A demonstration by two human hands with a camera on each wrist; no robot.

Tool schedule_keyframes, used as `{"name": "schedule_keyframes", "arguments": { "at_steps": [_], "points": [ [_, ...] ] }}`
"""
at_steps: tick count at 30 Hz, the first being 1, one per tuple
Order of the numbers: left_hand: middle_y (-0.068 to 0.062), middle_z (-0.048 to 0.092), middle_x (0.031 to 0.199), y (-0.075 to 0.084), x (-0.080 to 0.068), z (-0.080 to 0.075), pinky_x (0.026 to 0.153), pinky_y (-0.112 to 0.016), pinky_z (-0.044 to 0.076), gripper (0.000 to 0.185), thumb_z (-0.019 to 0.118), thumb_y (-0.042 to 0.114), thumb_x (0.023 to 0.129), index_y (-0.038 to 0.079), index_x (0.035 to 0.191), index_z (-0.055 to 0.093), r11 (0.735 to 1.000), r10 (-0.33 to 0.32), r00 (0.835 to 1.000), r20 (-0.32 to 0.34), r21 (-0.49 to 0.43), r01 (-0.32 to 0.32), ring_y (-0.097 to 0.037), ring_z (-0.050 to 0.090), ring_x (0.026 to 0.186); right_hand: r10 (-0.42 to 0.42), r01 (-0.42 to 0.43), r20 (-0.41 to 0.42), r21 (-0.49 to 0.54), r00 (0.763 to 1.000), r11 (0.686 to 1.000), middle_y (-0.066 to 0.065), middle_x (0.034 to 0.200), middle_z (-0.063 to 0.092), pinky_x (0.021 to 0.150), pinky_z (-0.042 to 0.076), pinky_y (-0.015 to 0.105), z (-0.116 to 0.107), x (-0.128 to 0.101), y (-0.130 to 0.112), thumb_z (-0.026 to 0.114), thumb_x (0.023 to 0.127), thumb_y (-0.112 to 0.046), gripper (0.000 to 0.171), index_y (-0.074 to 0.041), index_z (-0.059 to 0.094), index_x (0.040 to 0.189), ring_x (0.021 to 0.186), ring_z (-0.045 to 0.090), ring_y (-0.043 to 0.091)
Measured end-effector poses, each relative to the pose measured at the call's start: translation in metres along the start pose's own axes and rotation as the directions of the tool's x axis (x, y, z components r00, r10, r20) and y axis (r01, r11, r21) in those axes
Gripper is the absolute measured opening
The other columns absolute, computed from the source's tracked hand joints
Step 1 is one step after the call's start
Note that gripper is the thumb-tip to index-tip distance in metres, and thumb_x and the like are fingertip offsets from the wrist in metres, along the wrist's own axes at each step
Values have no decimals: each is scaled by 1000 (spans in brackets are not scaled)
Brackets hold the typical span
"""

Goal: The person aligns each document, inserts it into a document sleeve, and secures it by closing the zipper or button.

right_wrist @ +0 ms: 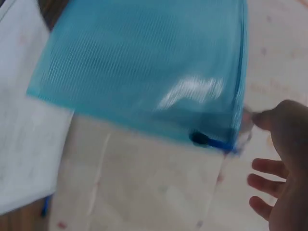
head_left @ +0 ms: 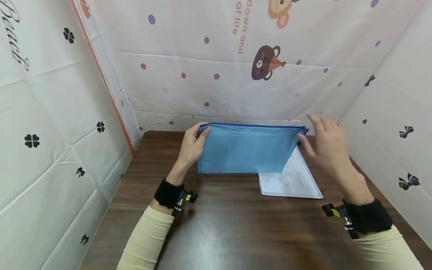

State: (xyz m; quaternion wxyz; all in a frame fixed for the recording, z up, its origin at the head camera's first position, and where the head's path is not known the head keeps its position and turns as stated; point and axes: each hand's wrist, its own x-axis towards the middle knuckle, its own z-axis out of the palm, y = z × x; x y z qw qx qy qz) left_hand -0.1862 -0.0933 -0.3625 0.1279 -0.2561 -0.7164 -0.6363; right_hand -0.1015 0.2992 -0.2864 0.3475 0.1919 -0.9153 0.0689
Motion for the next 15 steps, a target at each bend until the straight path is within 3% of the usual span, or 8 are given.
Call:
{"name": "schedule_keyframes", "arguments": {
  "at_steps": [3,8,10,12,15],
  "points": [
    [-8,44,77,3,0,0,59,-32,35,29,54,25,113,8,130,70,999,37,999,5,8,-37,-23,34,56,-92,92,34,20,995,996,29,155,47,109,35,74,3,14,-22,80,89,-17,85,-8,38,163,138,45,55],
    [-6,42,70,11,-2,1,56,-31,34,30,54,24,113,11,133,70,999,43,999,30,22,-44,-21,30,50,-137,136,212,20,968,990,24,159,46,111,35,73,4,29,-55,88,87,-12,101,-19,29,168,137,50,50],
    [-5,40,64,15,-4,0,52,-31,32,30,54,25,113,13,134,70,998,45,998,53,30,-46,-21,29,46,-145,151,257,-5,955,988,24,148,58,105,43,69,4,31,-64,87,89,-12,101,-21,28,169,126,61,47],
    [-5,37,59,18,-4,-1,49,-31,30,30,55,25,112,14,135,71,998,53,995,79,40,-57,-21,27,44,-160,177,276,-37,948,983,22,127,71,90,53,61,2,32,-71,85,91,-13,93,-20,33,168,103,70,42],
    [-4,35,56,22,-5,-3,46,-30,28,29,56,25,112,15,134,73,997,65,992,111,44,-70,-21,26,42,-205,226,264,-52,943,973,18,98,77,66,57,52,1,30,-78,82,92,-9,69,-14,54,155,70,68,34]
  ]
}}
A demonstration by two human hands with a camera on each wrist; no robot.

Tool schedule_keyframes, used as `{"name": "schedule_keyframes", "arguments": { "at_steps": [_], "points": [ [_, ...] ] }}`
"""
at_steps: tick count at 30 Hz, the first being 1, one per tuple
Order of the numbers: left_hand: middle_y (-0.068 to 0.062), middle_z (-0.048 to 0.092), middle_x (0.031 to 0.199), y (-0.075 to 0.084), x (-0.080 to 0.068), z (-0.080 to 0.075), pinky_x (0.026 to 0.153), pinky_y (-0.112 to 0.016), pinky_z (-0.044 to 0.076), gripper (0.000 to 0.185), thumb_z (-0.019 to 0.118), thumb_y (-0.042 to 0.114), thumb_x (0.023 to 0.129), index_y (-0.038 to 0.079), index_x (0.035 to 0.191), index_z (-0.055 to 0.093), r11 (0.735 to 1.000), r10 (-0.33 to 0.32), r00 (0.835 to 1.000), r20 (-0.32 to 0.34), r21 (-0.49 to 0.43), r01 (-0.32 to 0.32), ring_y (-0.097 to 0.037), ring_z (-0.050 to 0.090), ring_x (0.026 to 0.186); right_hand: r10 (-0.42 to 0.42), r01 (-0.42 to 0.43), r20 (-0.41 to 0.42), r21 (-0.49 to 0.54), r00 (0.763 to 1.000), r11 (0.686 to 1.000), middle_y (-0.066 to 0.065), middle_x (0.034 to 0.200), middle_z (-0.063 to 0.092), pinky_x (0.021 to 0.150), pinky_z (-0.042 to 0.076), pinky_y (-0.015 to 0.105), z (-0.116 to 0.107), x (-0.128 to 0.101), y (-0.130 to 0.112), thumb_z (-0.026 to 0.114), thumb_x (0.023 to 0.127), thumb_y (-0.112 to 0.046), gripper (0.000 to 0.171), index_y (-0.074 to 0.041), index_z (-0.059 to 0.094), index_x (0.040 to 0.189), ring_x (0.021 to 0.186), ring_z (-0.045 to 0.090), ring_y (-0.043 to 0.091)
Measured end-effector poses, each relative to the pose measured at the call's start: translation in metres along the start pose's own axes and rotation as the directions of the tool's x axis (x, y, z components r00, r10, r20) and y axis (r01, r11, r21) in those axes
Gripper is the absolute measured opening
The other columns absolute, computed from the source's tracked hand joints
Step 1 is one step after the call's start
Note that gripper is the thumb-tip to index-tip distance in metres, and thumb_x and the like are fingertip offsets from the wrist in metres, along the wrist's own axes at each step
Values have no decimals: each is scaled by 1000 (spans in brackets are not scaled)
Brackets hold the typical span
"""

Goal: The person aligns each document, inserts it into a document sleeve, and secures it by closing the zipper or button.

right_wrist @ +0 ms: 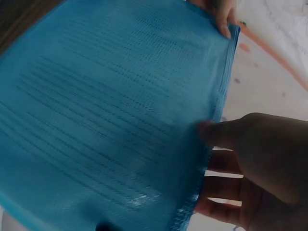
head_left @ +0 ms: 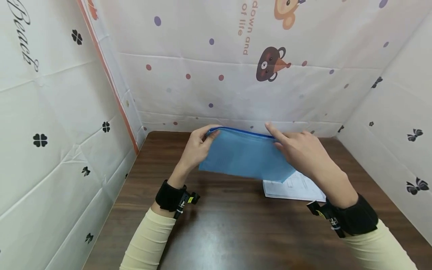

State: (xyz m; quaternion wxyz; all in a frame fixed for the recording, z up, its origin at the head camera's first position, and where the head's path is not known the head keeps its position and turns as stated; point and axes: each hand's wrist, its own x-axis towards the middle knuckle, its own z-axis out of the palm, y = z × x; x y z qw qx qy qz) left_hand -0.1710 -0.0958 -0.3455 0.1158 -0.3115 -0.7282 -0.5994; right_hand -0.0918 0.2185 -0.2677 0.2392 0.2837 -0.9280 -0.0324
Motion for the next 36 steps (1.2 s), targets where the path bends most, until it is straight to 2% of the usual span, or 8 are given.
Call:
{"name": "schedule_keyframes", "arguments": {
  "at_steps": [4,9,13,16,19,23,27,36],
  "points": [
    [-4,35,55,3,1,0,43,-30,27,29,58,26,111,17,135,73,1000,15,1000,15,-7,-15,-20,25,40,-44,44,0,7,999,999,7,77,67,50,48,41,-4,-2,-3,73,95,3,25,-7,67,117,54,53,22],
    [-6,60,72,1,2,1,47,-31,35,29,63,30,109,20,135,73,997,75,996,-54,12,-75,-21,36,46,-56,56,2,-8,998,998,-1,68,54,48,39,34,-8,-4,-3,66,93,10,24,-10,59,103,54,43,16],
    [-6,66,135,-3,4,1,95,-39,53,54,76,33,101,17,150,60,975,142,952,-272,203,-87,-20,66,110,-54,56,-95,19,994,998,2,65,54,46,37,34,-6,-8,2,72,91,7,25,-10,60,106,51,44,17],
    [-11,40,163,-6,4,-2,121,-57,32,89,82,42,95,16,166,34,963,92,899,-429,269,30,-28,35,153,-18,39,-203,99,979,994,11,76,69,47,50,41,-3,-11,7,74,93,4,24,-6,65,112,54,60,25],
    [-11,22,172,-8,2,-5,123,-58,27,108,78,54,94,25,171,9,981,-74,894,-443,129,145,-27,22,159,85,-13,-293,238,952,971,19,93,77,55,56,41,4,-12,10,73,95,3,23,-2,69,117,64,71,30],
    [-15,21,173,-11,2,-8,120,-51,37,101,70,51,101,30,171,0,958,-248,949,-192,-193,212,-25,38,153,283,-104,-341,459,896,882,21,98,78,66,50,14,16,-14,5,70,99,4,19,2,70,118,71,75,30],
    [-22,51,156,-13,3,-11,101,-44,55,74,66,29,108,19,169,24,912,-220,975,39,-348,219,-21,70,115,459,-177,-294,649,838,740,22,111,77,76,50,7,29,-18,-3,65,104,-1,19,2,69,122,86,77,20],
    [-16,75,116,-6,2,-10,78,-41,63,42,73,21,104,8,142,63,959,-147,988,-53,-251,130,-28,78,93,544,-185,-140,847,827,499,25,109,74,74,56,17,59,-24,-8,61,107,-3,19,6,63,124,82,71,6]
  ]
}}
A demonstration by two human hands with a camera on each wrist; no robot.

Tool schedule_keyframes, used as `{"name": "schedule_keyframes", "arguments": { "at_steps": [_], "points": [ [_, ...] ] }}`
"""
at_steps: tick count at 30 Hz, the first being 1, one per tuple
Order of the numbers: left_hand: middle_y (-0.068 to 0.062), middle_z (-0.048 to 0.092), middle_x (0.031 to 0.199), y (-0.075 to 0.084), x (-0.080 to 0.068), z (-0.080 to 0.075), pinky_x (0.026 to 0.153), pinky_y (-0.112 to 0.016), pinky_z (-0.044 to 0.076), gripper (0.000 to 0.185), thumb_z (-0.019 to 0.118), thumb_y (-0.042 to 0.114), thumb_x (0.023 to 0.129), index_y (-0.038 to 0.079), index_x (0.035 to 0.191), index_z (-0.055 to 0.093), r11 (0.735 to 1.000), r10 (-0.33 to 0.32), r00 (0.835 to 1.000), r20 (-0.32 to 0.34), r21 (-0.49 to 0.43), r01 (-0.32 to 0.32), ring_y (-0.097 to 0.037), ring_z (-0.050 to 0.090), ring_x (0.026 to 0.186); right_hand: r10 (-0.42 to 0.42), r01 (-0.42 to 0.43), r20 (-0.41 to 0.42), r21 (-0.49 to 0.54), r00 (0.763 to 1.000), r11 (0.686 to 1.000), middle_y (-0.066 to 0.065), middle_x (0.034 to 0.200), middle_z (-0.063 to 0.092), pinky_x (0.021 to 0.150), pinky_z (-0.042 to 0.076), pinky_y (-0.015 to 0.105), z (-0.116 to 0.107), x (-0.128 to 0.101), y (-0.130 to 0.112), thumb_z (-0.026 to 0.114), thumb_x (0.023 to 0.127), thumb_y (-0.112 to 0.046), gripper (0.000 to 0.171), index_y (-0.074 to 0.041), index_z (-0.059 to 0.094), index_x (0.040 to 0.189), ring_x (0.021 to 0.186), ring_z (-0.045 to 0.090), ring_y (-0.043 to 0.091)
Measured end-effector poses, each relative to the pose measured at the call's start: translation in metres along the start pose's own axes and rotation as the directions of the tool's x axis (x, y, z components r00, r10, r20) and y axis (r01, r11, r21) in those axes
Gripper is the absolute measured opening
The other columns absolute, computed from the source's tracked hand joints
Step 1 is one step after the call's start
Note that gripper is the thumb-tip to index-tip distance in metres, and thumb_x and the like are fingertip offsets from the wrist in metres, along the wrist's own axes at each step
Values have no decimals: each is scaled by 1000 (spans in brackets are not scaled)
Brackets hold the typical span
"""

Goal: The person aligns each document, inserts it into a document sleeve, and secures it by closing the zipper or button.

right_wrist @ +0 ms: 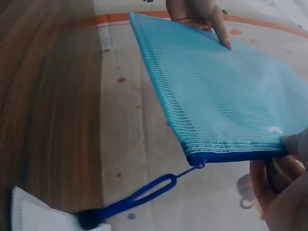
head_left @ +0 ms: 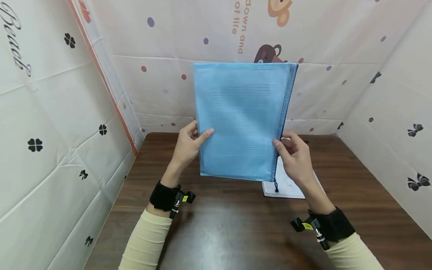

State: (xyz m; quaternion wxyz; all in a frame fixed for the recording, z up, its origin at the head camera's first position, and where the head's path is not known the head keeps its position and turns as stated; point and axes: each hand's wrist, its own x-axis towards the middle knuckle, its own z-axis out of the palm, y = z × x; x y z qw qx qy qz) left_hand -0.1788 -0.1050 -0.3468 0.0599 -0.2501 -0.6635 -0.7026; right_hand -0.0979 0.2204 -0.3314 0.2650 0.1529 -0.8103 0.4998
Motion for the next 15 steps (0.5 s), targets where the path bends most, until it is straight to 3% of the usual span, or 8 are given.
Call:
{"name": "schedule_keyframes", "arguments": {
  "at_steps": [5,8,10,12,15],
  "points": [
    [-14,76,115,3,-2,-4,76,-41,63,44,76,31,102,9,138,65,995,-47,996,-71,82,52,-30,78,90,80,-84,62,55,995,995,22,114,73,78,58,21,10,7,13,61,109,-10,24,2,62,129,90,73,8],
    [-10,78,112,-2,-1,-16,73,-37,62,47,76,35,101,9,138,65,976,-100,989,-113,180,119,-24,76,85,157,-170,134,89,978,981,20,107,76,75,58,23,24,14,23,62,109,-15,26,2,61,129,87,71,11],
    [-5,77,106,-8,-2,-27,71,-33,59,47,75,38,101,9,138,65,947,-140,982,-130,272,171,-19,72,80,231,-255,198,103,953,961,17,103,77,75,56,26,38,17,32,62,110,-20,30,1,59,131,86,69,13],
    [-4,69,90,-16,-2,-40,65,-31,51,42,72,39,103,6,127,65,899,-193,973,-127,375,227,-17,60,68,311,-350,262,118,913,929,16,102,77,76,57,30,53,19,43,61,110,-23,31,0,58,131,87,69,17],
    [-9,68,95,-31,-4,-55,68,-34,47,45,70,40,104,3,129,65,810,-289,948,-131,495,315,-21,56,73,424,-483,353,98,834,870,15,109,75,85,59,41,73,18,59,60,111,-26,32,-2,57,132,94,70,23]
  ]
}}
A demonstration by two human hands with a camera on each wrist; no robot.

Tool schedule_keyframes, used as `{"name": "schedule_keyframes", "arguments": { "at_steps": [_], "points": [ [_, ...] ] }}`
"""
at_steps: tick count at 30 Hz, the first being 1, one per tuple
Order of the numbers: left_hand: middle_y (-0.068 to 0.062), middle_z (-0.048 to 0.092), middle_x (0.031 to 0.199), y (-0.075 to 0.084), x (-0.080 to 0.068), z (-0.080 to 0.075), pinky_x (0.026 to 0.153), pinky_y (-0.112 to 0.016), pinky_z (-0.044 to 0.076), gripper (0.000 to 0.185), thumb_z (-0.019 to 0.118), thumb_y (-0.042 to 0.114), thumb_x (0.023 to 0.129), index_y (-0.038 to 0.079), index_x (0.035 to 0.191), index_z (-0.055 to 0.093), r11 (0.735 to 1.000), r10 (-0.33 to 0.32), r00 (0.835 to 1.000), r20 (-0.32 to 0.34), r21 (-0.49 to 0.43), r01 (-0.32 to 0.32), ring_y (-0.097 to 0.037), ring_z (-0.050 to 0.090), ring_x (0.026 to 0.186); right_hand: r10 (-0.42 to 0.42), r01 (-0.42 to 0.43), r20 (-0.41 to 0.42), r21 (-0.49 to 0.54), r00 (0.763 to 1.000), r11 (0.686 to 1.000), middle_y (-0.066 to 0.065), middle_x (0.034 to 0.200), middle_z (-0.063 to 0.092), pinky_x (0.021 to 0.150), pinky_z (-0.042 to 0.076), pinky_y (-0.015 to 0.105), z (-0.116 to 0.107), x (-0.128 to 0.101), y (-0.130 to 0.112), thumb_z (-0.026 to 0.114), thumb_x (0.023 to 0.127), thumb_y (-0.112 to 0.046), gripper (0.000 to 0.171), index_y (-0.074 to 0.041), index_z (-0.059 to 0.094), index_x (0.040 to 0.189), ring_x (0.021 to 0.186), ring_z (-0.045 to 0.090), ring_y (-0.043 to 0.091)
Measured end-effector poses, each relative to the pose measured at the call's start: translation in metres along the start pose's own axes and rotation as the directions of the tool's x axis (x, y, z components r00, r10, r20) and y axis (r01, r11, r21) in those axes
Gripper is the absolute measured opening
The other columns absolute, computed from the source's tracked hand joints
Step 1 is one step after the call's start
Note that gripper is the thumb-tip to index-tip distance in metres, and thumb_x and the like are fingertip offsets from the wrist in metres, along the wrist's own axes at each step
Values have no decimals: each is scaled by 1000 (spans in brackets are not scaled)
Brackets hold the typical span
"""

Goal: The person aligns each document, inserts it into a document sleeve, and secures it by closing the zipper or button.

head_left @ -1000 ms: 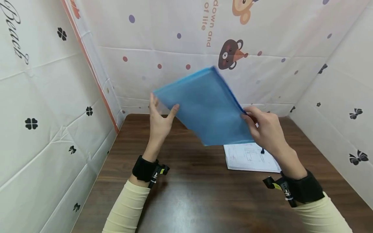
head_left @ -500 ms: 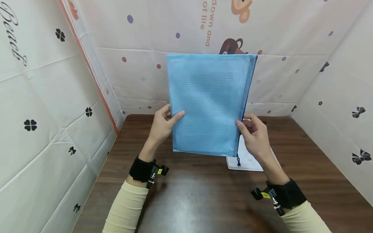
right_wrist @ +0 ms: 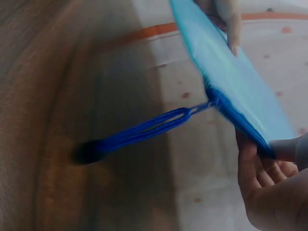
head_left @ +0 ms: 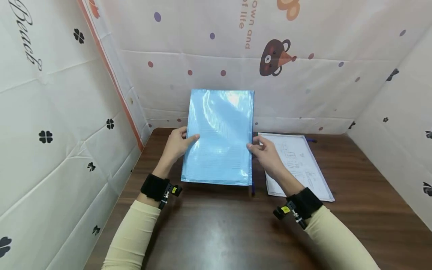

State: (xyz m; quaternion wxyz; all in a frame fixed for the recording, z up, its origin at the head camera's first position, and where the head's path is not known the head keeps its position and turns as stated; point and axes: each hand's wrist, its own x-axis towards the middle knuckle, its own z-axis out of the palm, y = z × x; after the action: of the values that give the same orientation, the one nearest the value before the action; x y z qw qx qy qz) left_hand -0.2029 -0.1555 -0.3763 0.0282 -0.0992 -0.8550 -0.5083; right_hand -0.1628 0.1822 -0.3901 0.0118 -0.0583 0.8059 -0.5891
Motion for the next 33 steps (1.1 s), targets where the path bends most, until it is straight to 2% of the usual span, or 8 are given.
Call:
{"name": "schedule_keyframes", "arguments": {
  "at_steps": [4,7,10,11,17,20,27,33],
  "points": [
    [-23,66,132,-25,6,-3,89,-47,56,59,71,40,104,-1,144,60,980,-173,983,61,112,165,-37,66,109,109,-109,101,-8,989,994,16,117,67,89,59,53,21,12,22,58,111,-24,28,-1,60,128,96,67,29],
    [-28,53,151,-40,8,-3,106,-55,50,69,72,40,103,-4,152,51,939,-307,946,103,194,283,-44,54,136,155,-148,149,-63,977,987,16,109,64,81,62,47,33,17,35,59,110,-19,22,0,61,122,88,67,28],
    [-28,42,160,-52,10,0,111,-57,46,78,73,40,102,-7,156,44,898,-369,923,110,297,324,-45,45,145,167,-136,165,-185,972,973,15,93,66,67,63,39,42,20,42,62,109,-16,16,0,62,113,75,68,25],
    [-28,54,149,-55,11,1,107,-53,50,71,75,40,101,-8,148,52,888,-381,918,107,318,331,-42,54,136,162,-120,168,-235,972,965,14,88,67,63,62,37,45,21,43,63,108,-15,15,-1,63,109,71,69,25],
    [-13,57,96,-66,8,8,75,-39,49,45,82,34,96,-1,108,57,865,-346,937,45,402,300,-24,54,82,141,-38,185,-471,973,881,8,70,68,53,55,32,61,25,46,66,106,-18,24,-6,59,88,59,67,21],
    [-22,65,117,-66,2,9,82,-43,55,53,83,30,95,-6,125,59,852,-318,948,31,448,271,-31,64,97,159,-46,178,-512,971,858,7,70,68,52,52,31,68,26,49,66,106,-20,27,-8,58,84,59,65,21],
    [-21,68,110,-77,-17,7,69,-39,51,56,83,31,96,-8,129,61,782,-317,948,31,574,242,-28,62,85,144,-10,200,-553,969,833,6,70,65,55,50,31,82,23,52,68,106,-22,29,-8,57,82,59,64,20],
    [-26,68,120,-73,-16,9,79,-45,57,64,80,30,98,-10,141,54,778,-318,947,34,580,241,-35,69,99,121,7,182,-579,976,815,5,67,65,54,49,31,82,27,51,69,105,-24,30,-8,60,82,57,64,19]
  ]
}}
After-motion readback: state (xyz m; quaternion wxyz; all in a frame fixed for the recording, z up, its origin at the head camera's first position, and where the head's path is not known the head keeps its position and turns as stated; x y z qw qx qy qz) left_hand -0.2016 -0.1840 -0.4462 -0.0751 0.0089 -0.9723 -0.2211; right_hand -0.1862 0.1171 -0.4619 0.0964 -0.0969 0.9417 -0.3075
